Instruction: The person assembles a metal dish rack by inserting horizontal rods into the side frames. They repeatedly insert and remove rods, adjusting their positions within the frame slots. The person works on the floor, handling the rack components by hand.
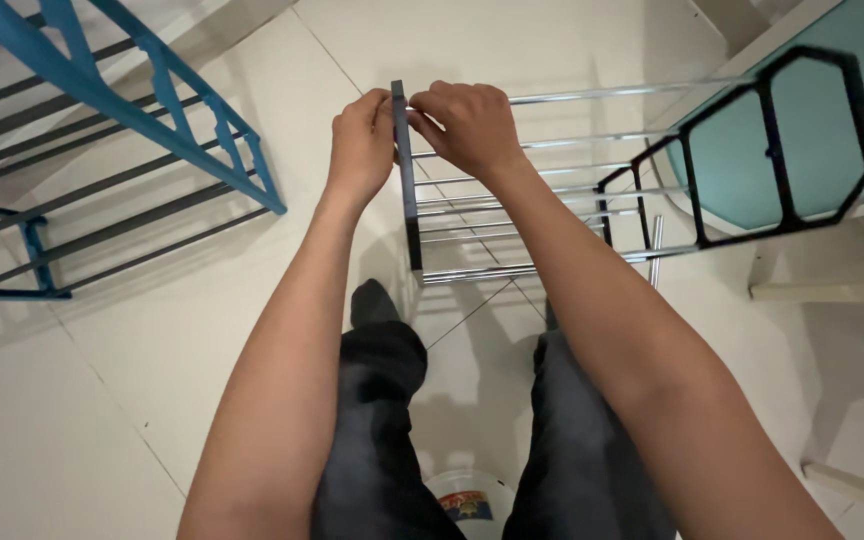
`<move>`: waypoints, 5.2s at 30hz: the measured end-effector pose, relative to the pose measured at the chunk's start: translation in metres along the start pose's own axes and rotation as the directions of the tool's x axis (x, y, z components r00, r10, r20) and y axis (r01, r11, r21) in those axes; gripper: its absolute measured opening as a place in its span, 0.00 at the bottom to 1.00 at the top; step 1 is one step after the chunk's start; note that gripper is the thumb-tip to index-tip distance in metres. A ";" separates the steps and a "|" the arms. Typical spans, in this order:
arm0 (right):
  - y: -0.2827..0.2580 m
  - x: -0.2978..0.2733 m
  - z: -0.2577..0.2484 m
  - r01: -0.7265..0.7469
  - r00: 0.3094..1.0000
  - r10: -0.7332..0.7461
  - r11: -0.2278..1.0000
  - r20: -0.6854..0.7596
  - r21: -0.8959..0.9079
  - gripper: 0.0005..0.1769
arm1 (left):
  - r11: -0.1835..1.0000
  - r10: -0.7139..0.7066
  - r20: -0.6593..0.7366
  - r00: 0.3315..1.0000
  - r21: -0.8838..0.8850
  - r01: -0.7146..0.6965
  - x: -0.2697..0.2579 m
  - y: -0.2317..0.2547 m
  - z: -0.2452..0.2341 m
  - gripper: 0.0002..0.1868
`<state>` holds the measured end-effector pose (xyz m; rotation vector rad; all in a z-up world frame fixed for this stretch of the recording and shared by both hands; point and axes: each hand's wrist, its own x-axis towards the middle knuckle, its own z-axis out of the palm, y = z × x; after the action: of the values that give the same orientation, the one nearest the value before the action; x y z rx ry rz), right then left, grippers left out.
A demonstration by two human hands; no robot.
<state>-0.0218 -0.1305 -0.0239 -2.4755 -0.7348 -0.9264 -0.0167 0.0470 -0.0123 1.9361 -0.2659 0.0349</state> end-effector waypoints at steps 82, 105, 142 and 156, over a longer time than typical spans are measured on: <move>-0.173 -0.088 -0.264 -0.539 0.838 0.413 0.529 0.357 0.656 0.12 | 0.870 0.398 -0.716 0.574 0.094 -0.485 -0.050 0.096 -0.106 0.05; 0.102 -0.200 -0.323 -0.790 0.117 0.993 0.096 -0.004 0.605 0.16 | 0.588 0.658 0.198 0.726 0.467 -0.660 -0.022 0.104 0.179 0.21; 0.131 -0.134 -0.209 -0.918 0.285 0.870 0.128 0.402 0.376 0.15 | 0.668 0.422 0.358 0.833 0.498 -0.553 0.033 0.050 0.213 0.02; 0.138 -0.141 -0.210 -0.900 0.326 0.861 0.155 0.391 0.408 0.17 | 0.718 0.462 0.340 0.819 0.398 -0.570 0.030 0.070 0.190 0.08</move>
<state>-0.1311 -0.3955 0.0023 -1.8050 0.4866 -0.0703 -0.0208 -0.1572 -0.0147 2.3045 -1.0413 0.2915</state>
